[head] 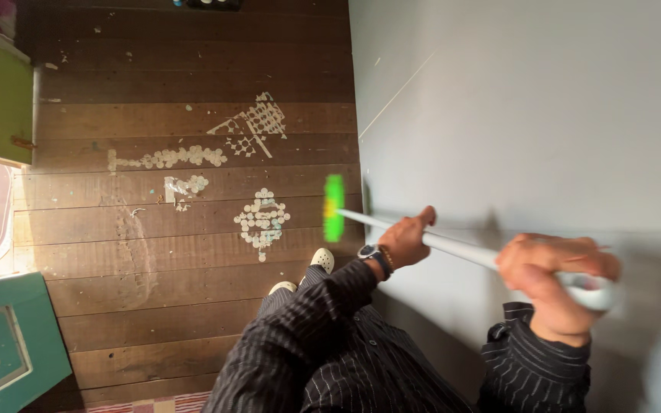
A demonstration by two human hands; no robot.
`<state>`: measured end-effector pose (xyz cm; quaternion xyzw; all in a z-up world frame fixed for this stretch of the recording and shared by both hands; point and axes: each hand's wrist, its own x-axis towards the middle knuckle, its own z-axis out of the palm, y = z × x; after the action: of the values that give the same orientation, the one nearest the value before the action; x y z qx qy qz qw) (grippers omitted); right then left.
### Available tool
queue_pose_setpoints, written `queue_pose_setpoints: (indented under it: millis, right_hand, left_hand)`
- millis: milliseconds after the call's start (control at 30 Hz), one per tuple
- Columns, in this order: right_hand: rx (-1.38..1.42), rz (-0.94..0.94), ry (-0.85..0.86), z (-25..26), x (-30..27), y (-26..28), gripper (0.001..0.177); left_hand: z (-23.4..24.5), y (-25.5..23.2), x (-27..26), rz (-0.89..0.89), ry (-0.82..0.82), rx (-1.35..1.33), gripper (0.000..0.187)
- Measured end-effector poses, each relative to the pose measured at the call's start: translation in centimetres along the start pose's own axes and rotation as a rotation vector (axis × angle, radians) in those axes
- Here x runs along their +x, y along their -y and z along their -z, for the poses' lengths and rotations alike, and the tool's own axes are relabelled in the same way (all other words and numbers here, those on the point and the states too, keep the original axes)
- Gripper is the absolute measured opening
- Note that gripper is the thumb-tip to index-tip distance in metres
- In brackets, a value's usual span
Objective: The person sweeps white debris across a wooden floor using a green-headed broom.
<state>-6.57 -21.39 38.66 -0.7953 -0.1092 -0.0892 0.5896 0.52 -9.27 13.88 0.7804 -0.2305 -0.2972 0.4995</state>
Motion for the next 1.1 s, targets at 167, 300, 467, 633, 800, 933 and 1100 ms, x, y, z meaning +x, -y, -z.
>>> queue_pose_setpoints:
  millis: [167,300,467,633,800,933,1100]
  right_hand:
    - [-0.195,-0.088,0.236,-4.6,2.2,-2.2,0.013]
    - [0.226,-0.023,0.182,-5.1,1.6,-7.7,0.03]
    - [0.497,-0.027,0.092,-5.6,0.2,-14.9,0.033]
    - [0.509,-0.164,0.159,-7.4,-0.9,-18.5,0.03]
    - [0.486,-0.199,0.078,-4.8,0.2,-18.2,0.022]
    - [0.533,-0.063,0.078,1.6,2.6,-12.4,0.03]
    - [0.216,0.191,-0.019,1.9,4.3,-2.6,0.019]
  left_hand:
    - [1.7,2.1,0.1,-0.153,-0.104,0.014,0.046]
    - [2.3,7.4,-1.2,0.196,0.021,-0.005,0.048]
    - [1.9,14.1,-2.5,0.214,-0.109,0.064,0.038]
    - [3.1,19.1,-4.1,0.4,-0.08,0.131,0.026]
    - [3.7,16.7,-3.5,0.287,-0.18,0.271,0.032]
    - [3.0,7.7,-0.5,0.203,-0.167,0.136,0.052]
    - [2.5,-0.7,2.7,0.009,-0.083,0.044,0.05]
